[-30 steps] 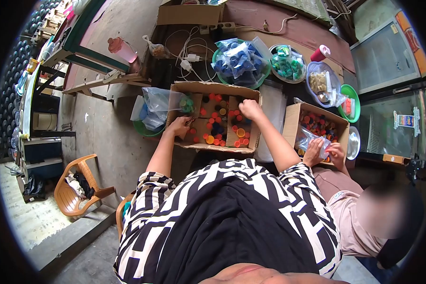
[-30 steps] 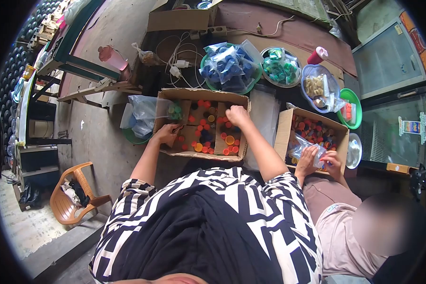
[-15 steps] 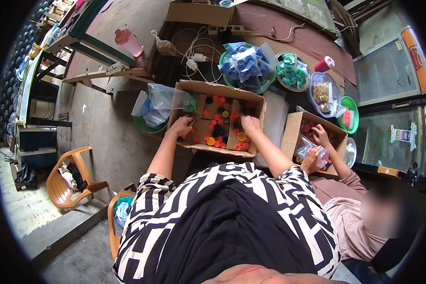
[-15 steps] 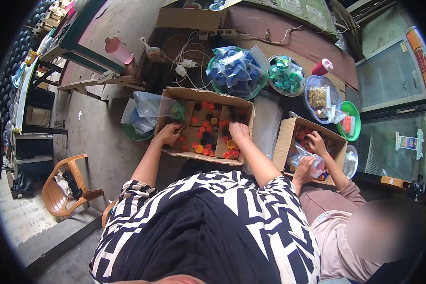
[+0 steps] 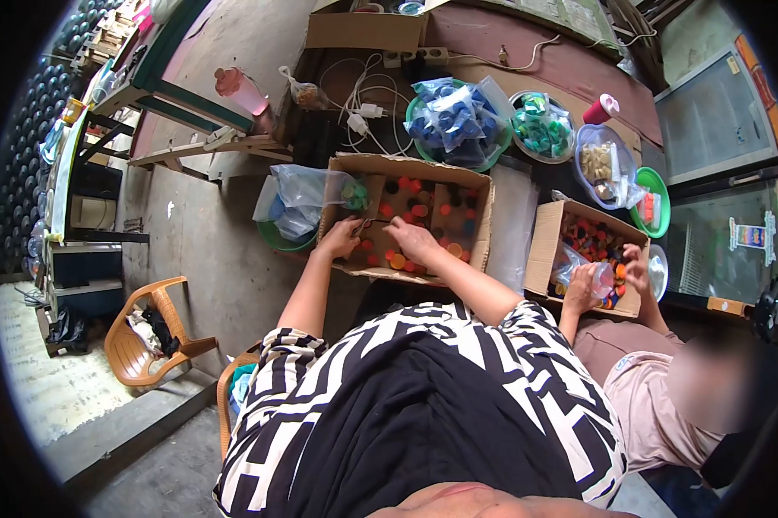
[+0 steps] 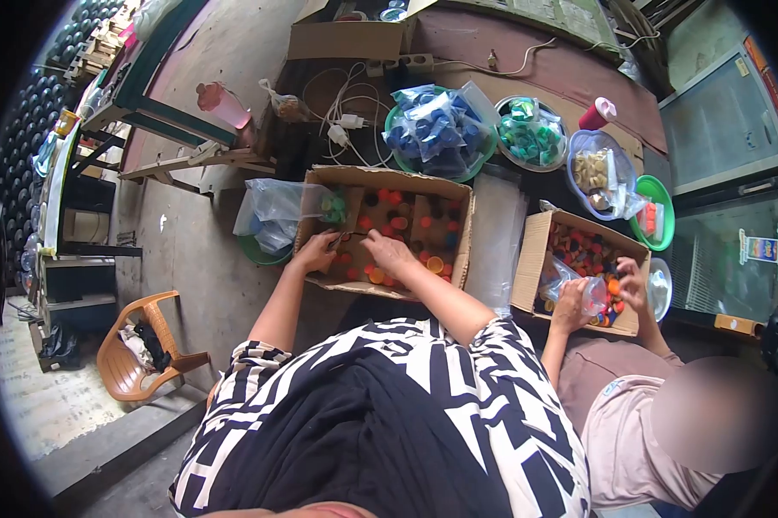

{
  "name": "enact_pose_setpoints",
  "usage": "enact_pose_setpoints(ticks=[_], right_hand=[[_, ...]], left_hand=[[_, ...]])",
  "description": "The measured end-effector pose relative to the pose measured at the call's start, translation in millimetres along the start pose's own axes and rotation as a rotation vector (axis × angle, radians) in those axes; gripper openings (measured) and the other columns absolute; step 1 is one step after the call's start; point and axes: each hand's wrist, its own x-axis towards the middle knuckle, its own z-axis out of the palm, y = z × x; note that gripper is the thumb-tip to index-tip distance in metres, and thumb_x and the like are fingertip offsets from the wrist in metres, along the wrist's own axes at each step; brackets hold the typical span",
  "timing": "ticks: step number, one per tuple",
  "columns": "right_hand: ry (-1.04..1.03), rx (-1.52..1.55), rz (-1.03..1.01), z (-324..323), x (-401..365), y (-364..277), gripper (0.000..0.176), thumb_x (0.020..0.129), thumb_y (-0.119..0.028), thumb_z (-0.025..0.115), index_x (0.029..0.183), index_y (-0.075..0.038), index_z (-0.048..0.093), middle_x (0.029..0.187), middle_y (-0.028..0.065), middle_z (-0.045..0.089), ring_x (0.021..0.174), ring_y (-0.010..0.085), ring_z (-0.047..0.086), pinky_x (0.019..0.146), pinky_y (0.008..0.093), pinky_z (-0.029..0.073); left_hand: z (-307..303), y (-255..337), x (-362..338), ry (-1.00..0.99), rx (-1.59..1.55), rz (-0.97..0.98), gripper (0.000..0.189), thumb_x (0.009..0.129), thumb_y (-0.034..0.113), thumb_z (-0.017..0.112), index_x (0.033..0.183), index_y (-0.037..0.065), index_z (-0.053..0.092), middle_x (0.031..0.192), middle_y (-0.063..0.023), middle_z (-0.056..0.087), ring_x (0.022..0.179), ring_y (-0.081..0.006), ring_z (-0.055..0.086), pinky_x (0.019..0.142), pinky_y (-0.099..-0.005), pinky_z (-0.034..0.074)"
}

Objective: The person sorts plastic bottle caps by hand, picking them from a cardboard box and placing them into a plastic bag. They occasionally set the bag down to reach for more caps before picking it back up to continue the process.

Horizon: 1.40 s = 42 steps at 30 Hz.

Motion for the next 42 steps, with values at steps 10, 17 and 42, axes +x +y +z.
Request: enact_pose_setpoints(ticks=[10,17,42], right_hand=[[-0.148,-0.259,-0.011,57.0,40.1,-7.2,0.018,0.085,-0.013,0.054,0.100,-0.009,0.062,0.115,0.0124,0.055,0.089,0.0295,0.066,0.067,0.0411,0.056],[-0.016,-0.260,0.009,30.5,17.6,-11.3,0.013,0.081,-0.014,0.056,0.090,-0.009,0.064,0.100,0.0098,0.056,0.086,0.0273,0.062,0.066,0.0383,0.054],[0.073,-0.513,-0.140,65.3,80.2,52.0,0.038,0.080,-0.019,0.052,0.114,-0.009,0.064,0.130,0.0065,0.053,0.123,0.0257,0.046,0.104,0.0394,0.036]], left_hand=[[6.6,-9.1,-3.8,0.051,0.009,0.045,0.045,0.082,-0.001,0.054,0.127,0.000,0.055,0.128,-0.0261,0.054,0.126,-0.0383,0.047,0.102,-0.0410,0.042],[-2.6,-1.6,-12.0,0.085,-0.062,0.035,0.034,0.093,0.008,0.051,0.124,0.000,0.057,0.124,-0.0260,0.057,0.125,-0.0368,0.049,0.101,-0.0393,0.043],[-3.7,20.6,-9.7,0.028,-0.076,0.025,0.037,0.090,0.004,0.051,0.126,0.004,0.057,0.128,-0.0270,0.053,0.123,-0.0395,0.049,0.101,-0.0406,0.044]])
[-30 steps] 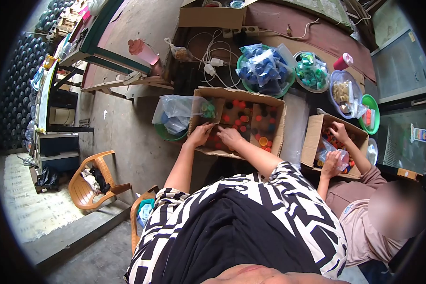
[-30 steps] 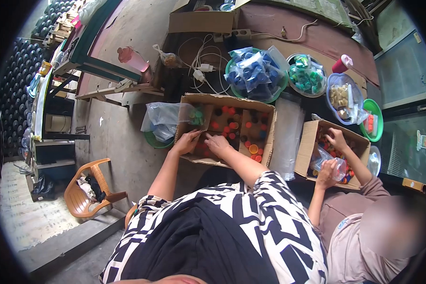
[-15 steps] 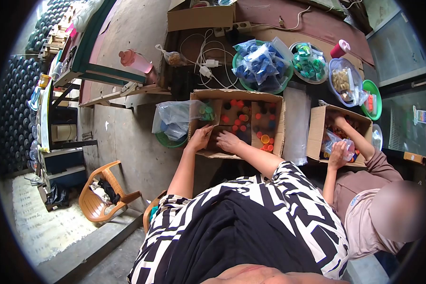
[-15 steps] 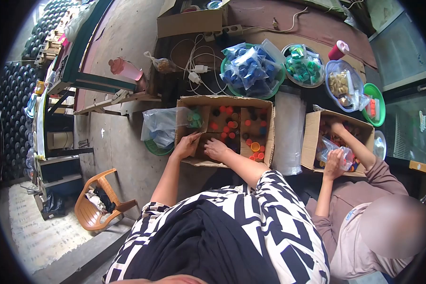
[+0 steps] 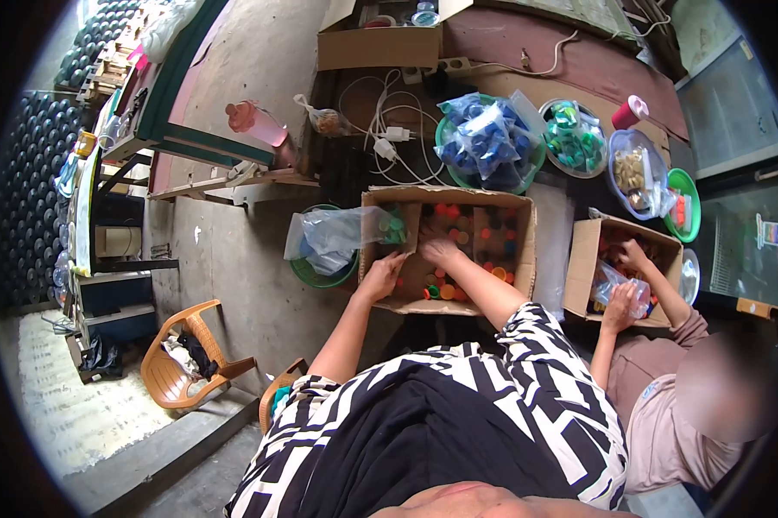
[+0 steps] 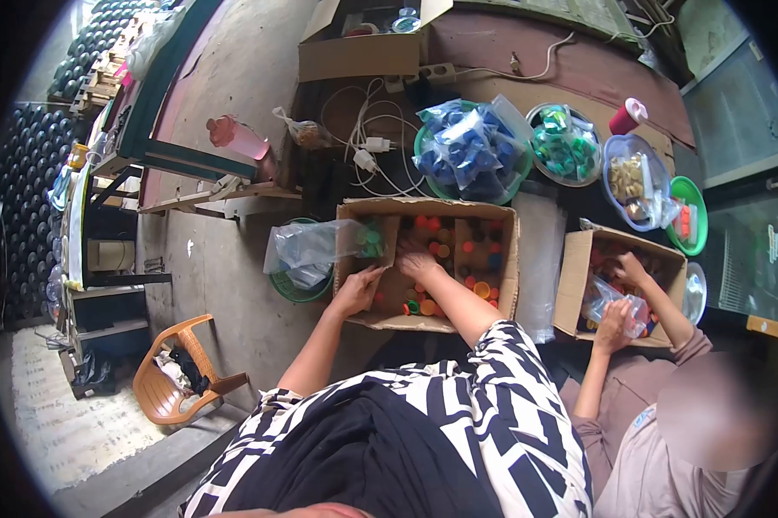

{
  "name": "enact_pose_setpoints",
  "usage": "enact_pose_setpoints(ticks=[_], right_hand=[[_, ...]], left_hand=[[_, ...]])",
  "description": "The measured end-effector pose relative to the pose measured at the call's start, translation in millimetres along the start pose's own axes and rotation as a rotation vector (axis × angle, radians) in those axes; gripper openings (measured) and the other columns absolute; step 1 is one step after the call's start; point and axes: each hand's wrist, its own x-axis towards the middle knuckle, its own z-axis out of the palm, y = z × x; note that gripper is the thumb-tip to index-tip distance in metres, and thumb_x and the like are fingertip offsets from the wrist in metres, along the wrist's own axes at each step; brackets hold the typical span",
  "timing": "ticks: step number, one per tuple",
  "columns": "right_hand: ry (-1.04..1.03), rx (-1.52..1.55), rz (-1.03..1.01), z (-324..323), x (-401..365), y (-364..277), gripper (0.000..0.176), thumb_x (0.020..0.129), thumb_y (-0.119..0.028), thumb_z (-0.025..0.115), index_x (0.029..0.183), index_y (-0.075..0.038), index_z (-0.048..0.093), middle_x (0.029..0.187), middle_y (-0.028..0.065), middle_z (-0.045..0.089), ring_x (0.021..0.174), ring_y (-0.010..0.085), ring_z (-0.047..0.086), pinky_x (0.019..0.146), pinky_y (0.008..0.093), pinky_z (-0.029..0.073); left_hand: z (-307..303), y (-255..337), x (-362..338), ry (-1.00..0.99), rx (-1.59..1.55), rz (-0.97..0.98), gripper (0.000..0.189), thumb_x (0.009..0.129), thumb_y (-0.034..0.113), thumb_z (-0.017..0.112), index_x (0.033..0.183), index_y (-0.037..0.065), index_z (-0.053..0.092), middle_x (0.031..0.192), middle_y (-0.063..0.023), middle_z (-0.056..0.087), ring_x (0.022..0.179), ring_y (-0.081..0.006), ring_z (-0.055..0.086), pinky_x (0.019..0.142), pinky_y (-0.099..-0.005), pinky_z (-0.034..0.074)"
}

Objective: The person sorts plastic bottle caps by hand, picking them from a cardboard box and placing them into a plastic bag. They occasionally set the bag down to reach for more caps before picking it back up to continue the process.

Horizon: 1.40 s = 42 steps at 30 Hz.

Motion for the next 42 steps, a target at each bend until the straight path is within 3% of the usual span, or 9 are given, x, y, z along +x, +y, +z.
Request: enact_pose_setpoints(ticks=[6,9,17,24,29,32,34,36,42], right_hand=[[-0.037,0.093,0.091,4.0,-8.4,-1.4,0.035,0.078,-0.018,0.053,0.107,-0.007,0.069,0.127,0.0100,0.056,0.124,0.0290,0.045,0.106,0.0423,0.034],[0.038,0.176,0.181,-15.7,-34.8,-0.4,0.029,0.079,-0.014,0.052,0.102,-0.011,0.069,0.129,0.0152,0.053,0.125,0.0325,0.044,0.104,0.0491,0.036],[-0.006,0.182,0.201,-38.3,-52.0,-1.5,0.021,0.080,-0.014,0.055,0.098,-0.009,0.066,0.128,0.0137,0.049,0.114,0.0327,0.050,0.092,0.0430,0.047],[0.001,0.107,0.392,-45.2,-58.1,-17.3,0.018,0.084,-0.015,0.052,0.093,-0.008,0.065,0.109,0.0181,0.054,0.106,0.0346,0.052,0.083,0.0451,0.048],[-0.099,0.076,0.479,-47.1,-68.9,-21.6,0.027,0.085,-0.011,0.049,0.110,-0.010,0.059,0.110,0.0208,0.053,0.103,0.0350,0.054,0.082,0.0456,0.048],[0.262,0.286,0.524,-52.5,-80.8,-14.2,0.031,0.081,0.003,0.044,0.110,-0.004,0.054,0.108,0.0223,0.053,0.108,0.0426,0.052,0.091,0.0492,0.045],[0.230,0.464,0.556,-71.3,-87.6,7.5,0.030,0.083,0.002,0.043,0.109,-0.005,0.055,0.108,0.0224,0.053,0.109,0.0418,0.052,0.090,0.0474,0.046],[0.222,0.567,0.730,-93.9,-96.3,14.9,0.029,0.083,0.002,0.043,0.108,-0.006,0.055,0.109,0.0217,0.053,0.106,0.0409,0.054,0.087,0.0473,0.047],[0.107,0.462,0.766,-83.0,-102.5,10.9,0.022,0.090,-0.027,0.058,0.106,-0.012,0.056,0.109,0.0157,0.057,0.095,0.0401,0.061,0.080,0.0490,0.050]], left_hand=[[12.7,-4.1,-2.6,0.024,-0.069,-0.070,0.034,0.091,0.004,0.049,0.124,0.003,0.058,0.131,-0.0277,0.051,0.123,-0.0397,0.050,0.100,-0.0408,0.044],[26.2,-23.7,1.5,0.030,-0.057,0.084,0.036,0.091,0.003,0.047,0.126,0.004,0.057,0.126,-0.0284,0.053,0.118,-0.0418,0.053,0.097,-0.0425,0.045],[36.4,-16.1,3.4,0.019,0.038,0.018,0.049,0.083,0.006,0.060,0.131,0.003,0.051,0.119,-0.0272,0.054,0.109,-0.0447,0.054,0.093,-0.0456,0.046],[17.1,6.4,-12.1,-0.049,0.043,0.030,0.062,0.081,0.013,0.069,0.136,0.001,0.045,0.140,-0.0255,0.044,0.126,-0.0384,0.047,0.103,-0.0412,0.042],[8.1,12.4,-30.3,0.032,-0.088,0.037,0.039,0.083,0.007,0.061,0.121,-0.001,0.060,0.127,-0.0213,0.058,0.120,-0.0329,0.055,0.102,-0.0370,0.043],[6.3,12.3,-41.2,0.183,-0.216,0.063,0.034,0.084,0.005,0.062,0.118,-0.002,0.061,0.111,-0.0145,0.066,0.097,-0.0220,0.065,0.084,-0.0311,0.051],[2.2,9.4,-40.8,0.187,-0.338,-0.059,0.025,0.090,0.010,0.064,0.112,0.000,0.065,0.091,-0.0070,0.069,0.080,-0.0131,0.064,0.072,-0.0292,0.053],[-10.0,22.5,-40.8,0.240,-0.612,-0.292,0.021,0.090,0.020,0.065,0.085,0.000,0.067,0.066,-0.0061,0.064,0.058,-0.0113,0.058,0.057,-0.0290,0.049],[-50.8,28.3,-44.8,0.469,-0.342,-0.338,0.041,0.096,0.034,0.056,0.072,0.002,0.061,0.061,0.0003,0.054,0.057,-0.0083,0.046,0.053,-0.0284,0.040]])
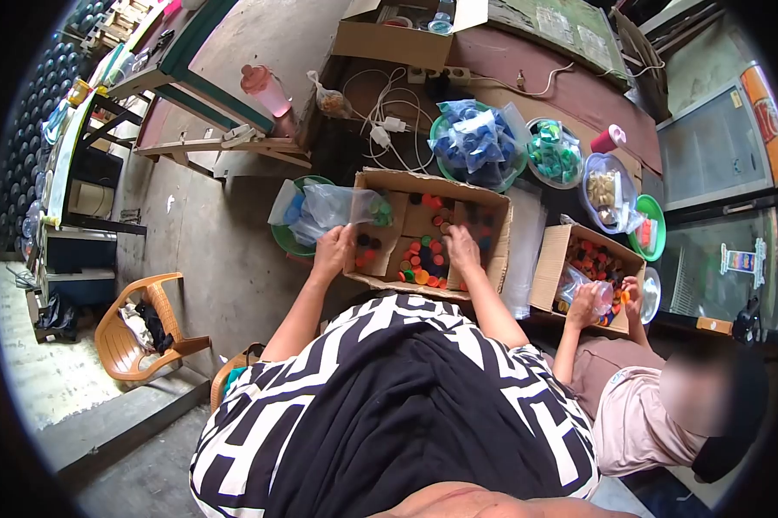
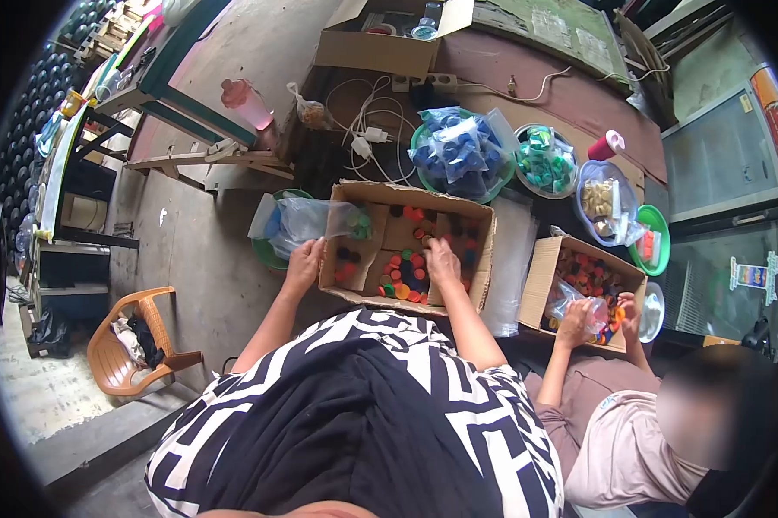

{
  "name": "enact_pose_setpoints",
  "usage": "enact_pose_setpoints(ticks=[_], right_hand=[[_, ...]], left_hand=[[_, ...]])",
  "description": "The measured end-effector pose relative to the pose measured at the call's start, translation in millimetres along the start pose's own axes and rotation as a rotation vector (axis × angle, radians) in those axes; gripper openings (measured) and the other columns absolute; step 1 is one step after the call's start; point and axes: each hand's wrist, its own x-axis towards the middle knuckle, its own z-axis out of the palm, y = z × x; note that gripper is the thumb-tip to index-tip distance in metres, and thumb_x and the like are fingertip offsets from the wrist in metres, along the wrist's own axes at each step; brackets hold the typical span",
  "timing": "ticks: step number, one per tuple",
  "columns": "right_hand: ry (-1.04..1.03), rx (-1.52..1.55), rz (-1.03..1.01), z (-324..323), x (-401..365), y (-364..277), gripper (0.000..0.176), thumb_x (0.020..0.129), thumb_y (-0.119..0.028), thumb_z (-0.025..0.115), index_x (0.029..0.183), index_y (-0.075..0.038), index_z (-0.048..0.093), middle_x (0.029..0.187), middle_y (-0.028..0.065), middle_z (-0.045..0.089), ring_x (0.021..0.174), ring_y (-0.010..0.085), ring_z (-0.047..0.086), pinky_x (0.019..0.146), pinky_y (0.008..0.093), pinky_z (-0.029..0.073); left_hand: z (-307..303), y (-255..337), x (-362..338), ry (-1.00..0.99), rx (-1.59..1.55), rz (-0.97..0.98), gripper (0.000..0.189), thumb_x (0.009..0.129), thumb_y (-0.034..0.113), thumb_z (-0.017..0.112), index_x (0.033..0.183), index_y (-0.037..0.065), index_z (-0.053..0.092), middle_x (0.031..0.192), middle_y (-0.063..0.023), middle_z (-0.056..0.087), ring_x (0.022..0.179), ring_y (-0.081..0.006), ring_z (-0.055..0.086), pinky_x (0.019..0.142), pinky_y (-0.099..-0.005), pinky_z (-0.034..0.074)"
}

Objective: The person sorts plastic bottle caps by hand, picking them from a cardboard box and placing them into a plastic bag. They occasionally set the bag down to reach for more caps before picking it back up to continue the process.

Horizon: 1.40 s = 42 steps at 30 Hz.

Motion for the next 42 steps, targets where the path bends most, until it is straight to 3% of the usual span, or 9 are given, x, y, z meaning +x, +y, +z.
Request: enact_pose_setpoints(ticks=[4,6,10,14,17,21,24,28,42], right_hand=[[-0.207,-0.164,-0.097,13.8,1.0,-25.2,0.033,0.083,-0.030,0.067,0.106,-0.009,0.055,0.106,0.0181,0.058,0.092,0.0402,0.062,0.077,0.0491,0.051],[-0.225,-0.188,-0.072,24.7,5.4,-24.4,0.030,0.084,-0.028,0.066,0.103,-0.007,0.057,0.102,0.0202,0.060,0.093,0.0408,0.062,0.078,0.0500,0.051],[-0.098,-0.064,0.002,37.9,12.3,-8.4,0.027,0.083,-0.026,0.064,0.099,-0.005,0.059,0.102,0.0201,0.062,0.089,0.0410,0.063,0.077,0.0502,0.051],[-0.112,0.297,0.005,29.3,18.8,9.8,0.030,0.092,-0.030,0.053,0.104,-0.004,0.060,0.101,0.0183,0.066,0.089,0.0358,0.065,0.079,0.0441,0.052],[-0.369,1.383,0.645,2.3,14.1,-0.5,0.040,0.101,-0.036,0.040,0.113,-0.002,0.058,0.099,0.0079,0.066,0.087,0.0192,0.066,0.073,0.0331,0.055],[-0.335,1.487,0.646,8.0,14.8,0.6,0.038,0.099,-0.035,0.044,0.113,-0.002,0.058,0.100,0.0103,0.066,0.087,0.0196,0.066,0.071,0.0311,0.054],[-0.226,0.457,0.199,23.0,19.6,0.1,0.043,0.086,-0.032,0.065,0.114,-0.001,0.056,0.097,0.0191,0.066,0.092,0.0330,0.065,0.076,0.0422,0.051],[-0.156,-0.087,-0.106,36.4,1.6,-17.8,0.039,0.074,-0.020,0.074,0.108,-0.008,0.058,0.105,0.0214,0.060,0.093,0.0408,0.064,0.076,0.0486,0.053],[-0.119,-0.166,-0.176,39.7,-5.4,-16.1,0.040,0.071,-0.015,0.076,0.104,-0.009,0.055,0.110,0.0189,0.055,0.087,0.0404,0.064,0.071,0.0493,0.054]], left_hand=[[-11.2,-32.0,11.3,-0.063,-0.238,0.090,0.026,0.096,0.027,0.054,0.097,0.004,0.065,0.076,-0.0007,0.059,0.058,-0.0079,0.048,0.051,-0.0254,0.039],[-26.1,-32.4,10.9,-0.195,-0.363,-0.295,0.028,0.097,0.027,0.049,0.114,0.007,0.058,0.076,0.0000,0.057,0.056,-0.0078,0.048,0.048,-0.0227,0.037],[-35.3,-16.4,14.7,0.074,-0.600,-0.433,0.040,0.098,0.041,0.042,0.118,0.009,0.054,0.081,-0.0018,0.055,0.047,-0.0072,0.042,0.043,-0.0187,0.033],[-49.2,-2.7,25.1,0.085,-0.627,-0.413,0.060,0.093,0.060,0.041,0.127,0.012,0.051,0.098,-0.0029,0.055,0.061,-0.0082,0.049,0.051,-0.0205,0.040],[-47.2,9.7,29.8,0.061,-0.496,-0.372,0.059,0.091,0.055,0.052,0.131,0.013,0.049,0.102,-0.0017,0.055,0.067,-0.0090,0.051,0.055,-0.0227,0.043],[-42.9,9.2,41.1,0.046,-0.380,-0.302,0.056,0.087,0.038,0.067,0.132,0.011,0.048,0.097,-0.0005,0.058,0.072,-0.0091,0.055,0.059,-0.0239,0.047],[-38.5,20.9,39.3,0.047,-0.295,-0.237,0.050,0.087,0.028,0.070,0.128,0.007,0.052,0.092,-0.0012,0.060,0.074,-0.0090,0.057,0.059,-0.0242,0.050],[-31.6,14.5,41.8,0.051,-0.276,-0.124,0.040,0.085,0.017,0.070,0.120,0.004,0.058,0.089,-0.0024,0.061,0.071,-0.0081,0.058,0.056,-0.0236,0.050],[0.7,93.4,14.0,0.032,-0.085,0.382,0.032,0.079,-0.003,0.059,0.110,0.001,0.066,0.083,-0.0049,0.055,0.063,-0.0102,0.055,0.056,-0.0245,0.049]])
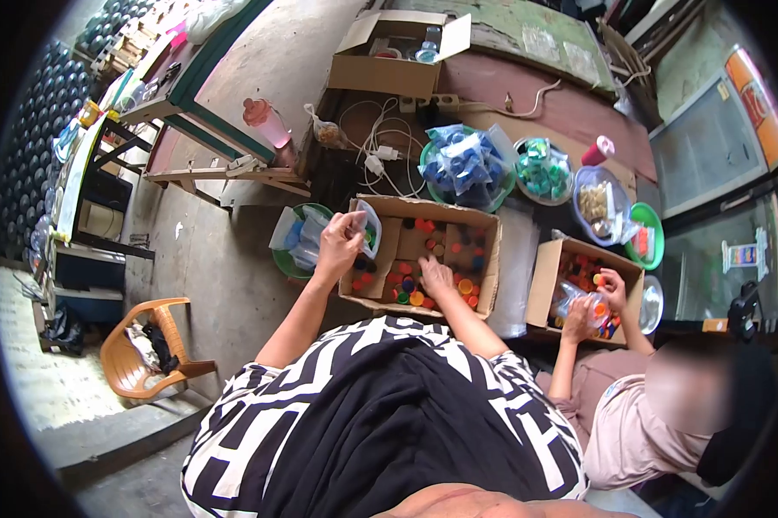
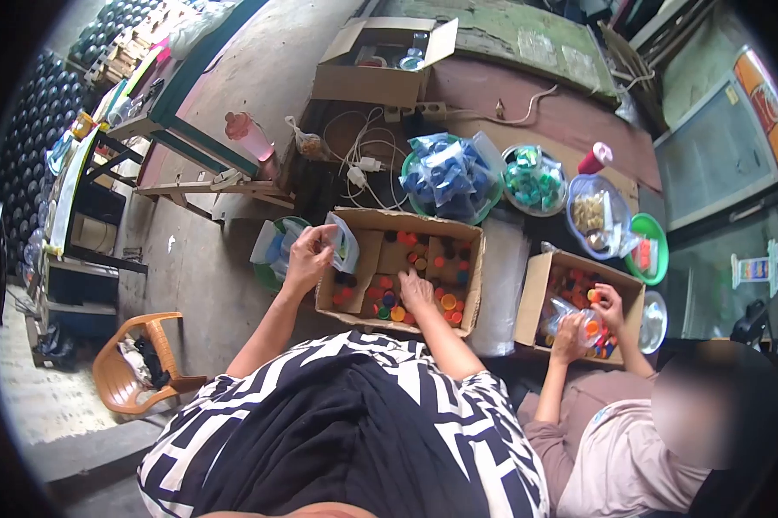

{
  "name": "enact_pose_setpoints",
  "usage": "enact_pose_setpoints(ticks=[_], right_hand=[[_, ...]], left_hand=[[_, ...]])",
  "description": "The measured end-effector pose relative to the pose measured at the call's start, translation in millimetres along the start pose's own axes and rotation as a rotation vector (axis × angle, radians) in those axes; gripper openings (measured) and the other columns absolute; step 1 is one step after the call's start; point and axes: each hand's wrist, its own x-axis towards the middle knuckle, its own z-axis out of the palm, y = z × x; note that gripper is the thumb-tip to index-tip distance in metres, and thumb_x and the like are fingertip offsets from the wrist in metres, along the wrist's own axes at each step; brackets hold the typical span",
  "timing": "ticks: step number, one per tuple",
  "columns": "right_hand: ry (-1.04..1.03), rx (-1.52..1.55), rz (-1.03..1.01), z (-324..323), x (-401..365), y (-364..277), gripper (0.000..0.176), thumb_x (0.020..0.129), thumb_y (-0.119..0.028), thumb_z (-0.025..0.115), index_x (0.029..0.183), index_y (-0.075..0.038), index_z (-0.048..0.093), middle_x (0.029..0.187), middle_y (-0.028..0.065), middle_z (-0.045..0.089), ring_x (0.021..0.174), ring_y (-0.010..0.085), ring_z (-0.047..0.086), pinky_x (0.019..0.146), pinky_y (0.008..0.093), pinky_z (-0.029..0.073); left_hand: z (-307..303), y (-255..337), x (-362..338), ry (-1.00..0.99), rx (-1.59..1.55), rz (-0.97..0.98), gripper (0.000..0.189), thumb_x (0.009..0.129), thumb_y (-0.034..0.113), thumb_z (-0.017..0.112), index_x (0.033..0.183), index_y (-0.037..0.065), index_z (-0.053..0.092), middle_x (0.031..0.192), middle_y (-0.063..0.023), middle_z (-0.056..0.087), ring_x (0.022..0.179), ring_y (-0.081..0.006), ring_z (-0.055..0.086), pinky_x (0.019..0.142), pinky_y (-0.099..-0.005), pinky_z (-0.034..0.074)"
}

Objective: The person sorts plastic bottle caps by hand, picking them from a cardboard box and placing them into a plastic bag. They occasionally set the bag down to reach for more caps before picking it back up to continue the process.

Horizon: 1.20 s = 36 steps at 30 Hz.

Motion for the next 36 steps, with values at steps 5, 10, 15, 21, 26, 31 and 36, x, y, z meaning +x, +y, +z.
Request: enact_pose_setpoints(ticks=[5,10,15,21,26,31,36], right_hand=[[0.016,-0.125,-0.079,-8.6,-2.8,-9.9,0.015,0.080,-0.006,0.060,0.095,-0.007,0.061,0.104,0.0184,0.056,0.079,0.0343,0.068,0.064,0.0436,0.057],[-0.005,-0.162,-0.076,-13.8,-6.8,-7.8,0.011,0.083,-0.008,0.052,0.091,-0.006,0.060,0.102,0.0190,0.056,0.078,0.0361,0.067,0.065,0.0451,0.055],[-0.007,-0.155,-0.032,-17.0,-15.8,2.8,0.011,0.084,-0.007,0.052,0.091,-0.005,0.060,0.102,0.0196,0.056,0.079,0.0370,0.066,0.065,0.0457,0.055],[-0.022,-0.004,0.048,-36.6,-23.4,-0.6,0.020,0.081,-0.018,0.065,0.096,-0.006,0.061,0.107,0.0181,0.054,0.088,0.0383,0.065,0.073,0.0472,0.053],[0.224,0.454,0.075,-71.6,-23.3,3.0,0.035,0.078,-0.027,0.075,0.106,-0.009,0.063,0.110,0.0141,0.054,0.099,0.0324,0.059,0.085,0.0422,0.048],[0.552,0.662,-0.018,-177.7,-25.8,-61.6,0.036,0.081,-0.019,0.073,0.112,-0.005,0.061,0.106,0.0123,0.056,0.095,0.0280,0.059,0.084,0.0367,0.047],[0.349,0.520,-0.065,-208.9,-17.7,-99.9,0.044,0.087,-0.033,0.068,0.122,-0.008,0.058,0.101,0.0094,0.055,0.083,0.0207,0.058,0.070,0.0318,0.048]], left_hand=[[12.7,2.0,5.1,-0.040,0.016,0.088,0.028,0.085,-0.005,0.058,0.110,0.003,0.067,0.091,-0.0041,0.055,0.062,-0.0077,0.057,0.054,-0.0227,0.048],[20.1,9.0,6.8,-0.044,-0.011,0.068,0.028,0.084,-0.006,0.057,0.110,0.002,0.067,0.094,-0.0050,0.056,0.060,-0.0091,0.057,0.054,-0.0239,0.050],[26.3,14.7,7.6,-0.051,-0.009,0.107,0.039,0.083,-0.008,0.057,0.120,0.003,0.062,0.098,-0.0065,0.057,0.059,-0.0099,0.057,0.053,-0.0247,0.050],[31.6,25.6,7.9,-0.009,-0.090,0.056,0.033,0.081,-0.006,0.055,0.111,0.003,0.046,0.094,-0.0130,0.059,0.061,-0.0167,0.059,0.052,-0.0304,0.051],[33.1,23.3,4.8,-0.060,-0.031,0.081,0.029,0.079,-0.007,0.055,0.106,0.002,0.049,0.095,-0.0132,0.058,0.061,-0.0207,0.060,0.057,-0.0330,0.050],[38.9,22.0,1.0,-0.068,0.051,0.265,0.030,0.078,-0.009,0.057,0.106,0.003,0.056,0.102,-0.0076,0.058,0.057,-0.0134,0.055,0.055,-0.0281,0.047],[34.6,39.2,-2.5,-0.153,-0.041,0.106,0.037,0.079,-0.010,0.051,0.112,0.003,0.060,0.110,-0.0120,0.061,0.074,-0.0246,0.062,0.067,-0.0330,0.050]])
